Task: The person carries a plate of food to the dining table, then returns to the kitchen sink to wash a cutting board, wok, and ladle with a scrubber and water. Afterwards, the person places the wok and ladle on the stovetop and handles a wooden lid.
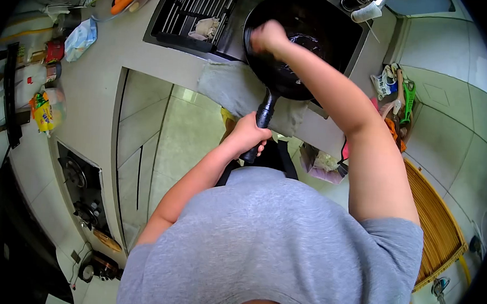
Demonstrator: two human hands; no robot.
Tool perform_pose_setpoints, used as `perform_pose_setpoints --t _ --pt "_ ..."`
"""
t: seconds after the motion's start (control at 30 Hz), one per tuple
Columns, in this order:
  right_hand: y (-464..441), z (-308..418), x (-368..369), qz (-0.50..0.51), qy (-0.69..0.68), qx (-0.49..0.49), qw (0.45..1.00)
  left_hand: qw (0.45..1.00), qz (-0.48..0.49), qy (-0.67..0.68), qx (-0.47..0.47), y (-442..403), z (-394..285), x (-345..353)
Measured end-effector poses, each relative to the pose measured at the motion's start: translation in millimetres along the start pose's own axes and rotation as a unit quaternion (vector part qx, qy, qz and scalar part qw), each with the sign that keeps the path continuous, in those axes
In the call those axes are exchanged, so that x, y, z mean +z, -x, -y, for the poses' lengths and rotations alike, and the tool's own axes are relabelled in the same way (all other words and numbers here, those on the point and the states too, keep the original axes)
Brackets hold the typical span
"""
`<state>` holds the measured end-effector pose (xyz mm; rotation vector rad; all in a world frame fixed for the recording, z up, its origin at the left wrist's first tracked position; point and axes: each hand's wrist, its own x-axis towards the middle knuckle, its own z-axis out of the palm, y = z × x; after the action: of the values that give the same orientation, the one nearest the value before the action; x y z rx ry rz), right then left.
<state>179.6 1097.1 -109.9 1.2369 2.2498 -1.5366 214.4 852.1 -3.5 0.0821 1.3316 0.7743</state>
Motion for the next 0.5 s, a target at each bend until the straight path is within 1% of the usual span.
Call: perform_pose_setpoints --t 0.03,0.07,0.1,0.17,0.23,0.3,0.33,0.4,0.43,0.5 --pt "-28 7 -9 -0.072 -0.056 0.005 0.996 1.0 -0.004 -0.001 0.002 0 0 1" --pt "-52 1 -24 -0.207 0.04 -0.019 0.977 1.0 -0.007 0.002 0.0 0 2 1" --pt "-63 -12 -44 -0.339 0.134 -0.039 0.931 1.0 -0.009 0.004 -0.002 -1 3 0" --pt "-36 -44 -81 -0.343 0.26 -0.021 0.902 1.0 -0.008 0.005 0.002 -3 7 -2" --pt "-15 -106 -86 -0.26 0.385 -0.018 0.885 1.0 -0.001 0.014 0.012 -2 7 -2" --pt "24 -139 -88 -0.156 0.28 -0.072 0.945 1.0 0.006 0.023 0.018 -3 7 -3" --pt "43 -135 -87 -0.159 0.278 -0.07 0.945 0.999 0.011 0.033 0.02 -2 7 -3" --pt "79 -115 -92 -0.242 0.115 -0.05 0.962 0.999 0.016 0.041 0.021 0 5 -3" --pt "91 -114 -93 -0.247 0.112 -0.051 0.961 0.998 0.02 0.05 0.022 0 2 -2" --pt "114 -119 -94 -0.276 0.007 -0.014 0.961 0.999 0.012 0.04 0.02 6 -5 4"
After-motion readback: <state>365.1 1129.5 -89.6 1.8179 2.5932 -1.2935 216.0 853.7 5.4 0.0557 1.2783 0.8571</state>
